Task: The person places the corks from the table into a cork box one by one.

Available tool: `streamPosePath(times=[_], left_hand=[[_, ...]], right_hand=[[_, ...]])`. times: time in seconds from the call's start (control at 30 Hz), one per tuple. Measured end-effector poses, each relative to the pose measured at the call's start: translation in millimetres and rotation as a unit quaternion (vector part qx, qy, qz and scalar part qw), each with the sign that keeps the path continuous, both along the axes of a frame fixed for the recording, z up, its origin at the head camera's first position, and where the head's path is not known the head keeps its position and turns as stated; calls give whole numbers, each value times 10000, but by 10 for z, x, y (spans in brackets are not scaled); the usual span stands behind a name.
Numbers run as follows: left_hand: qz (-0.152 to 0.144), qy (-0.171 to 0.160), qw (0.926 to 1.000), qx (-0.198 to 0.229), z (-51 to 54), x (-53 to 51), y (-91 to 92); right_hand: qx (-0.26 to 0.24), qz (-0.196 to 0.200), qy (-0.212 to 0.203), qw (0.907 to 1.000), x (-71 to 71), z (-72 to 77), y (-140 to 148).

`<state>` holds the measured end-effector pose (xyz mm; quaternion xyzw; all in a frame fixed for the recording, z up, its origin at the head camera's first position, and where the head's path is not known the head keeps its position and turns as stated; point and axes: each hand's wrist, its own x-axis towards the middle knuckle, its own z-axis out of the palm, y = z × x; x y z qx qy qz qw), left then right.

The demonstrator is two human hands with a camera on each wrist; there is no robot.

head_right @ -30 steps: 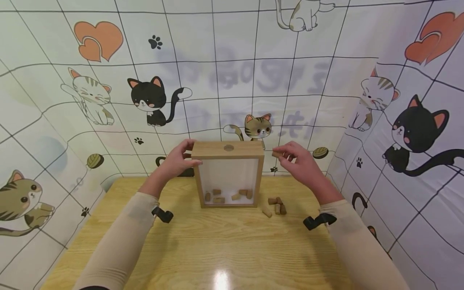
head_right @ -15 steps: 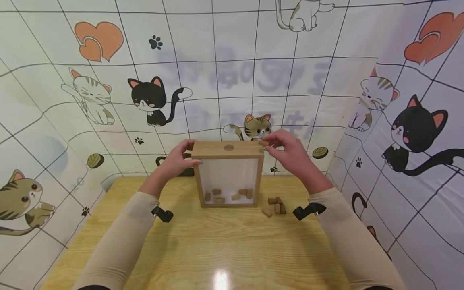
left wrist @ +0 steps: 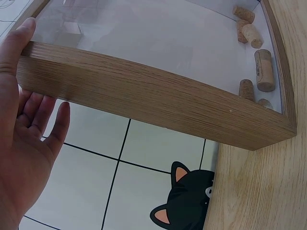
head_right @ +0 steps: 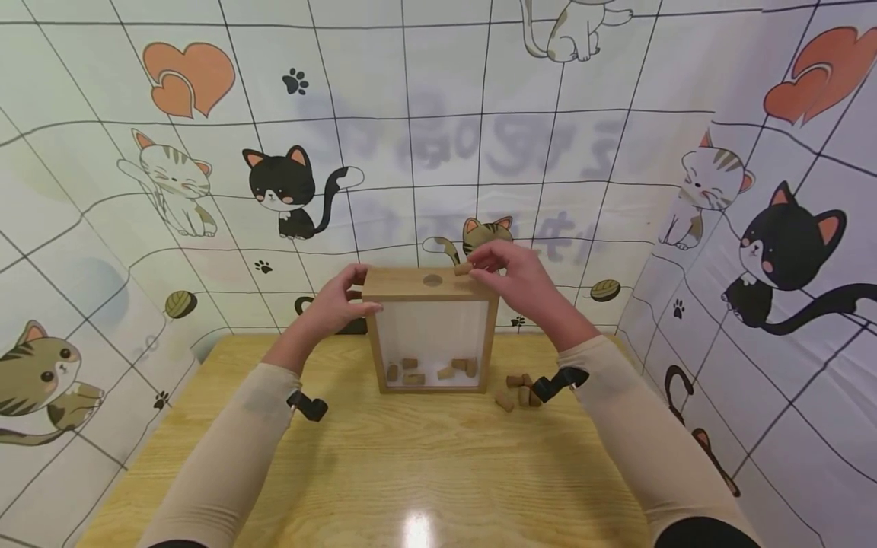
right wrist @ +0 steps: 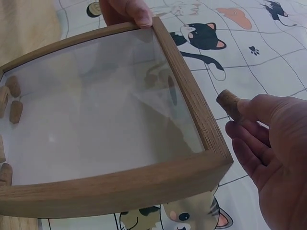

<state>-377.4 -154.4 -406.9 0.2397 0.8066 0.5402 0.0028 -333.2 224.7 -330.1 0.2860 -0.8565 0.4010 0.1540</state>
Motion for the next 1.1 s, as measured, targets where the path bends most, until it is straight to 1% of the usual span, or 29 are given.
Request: streamPosePath(times=[0.13, 0.37, 0.67, 0.97, 1.1], left_hand=[[30, -30, 10000, -28, -1, 1, -3], [35, -67, 10000, -8, 5, 4, 0], [54, -122, 9999, 8, 1, 2, -2], [83, -186, 9998, 22, 5, 15, 3], [82, -180, 9998, 44, 18, 26, 2]], right_hand=[[24, 96, -96, 9999, -17, 3, -90], [202, 271, 82, 9994, -58, 19, -207], [333, 534, 141, 9979, -113, 56, -329], [458, 631, -37, 9970, -172, 53, -429], [581, 693, 17, 9959, -188, 67, -462]])
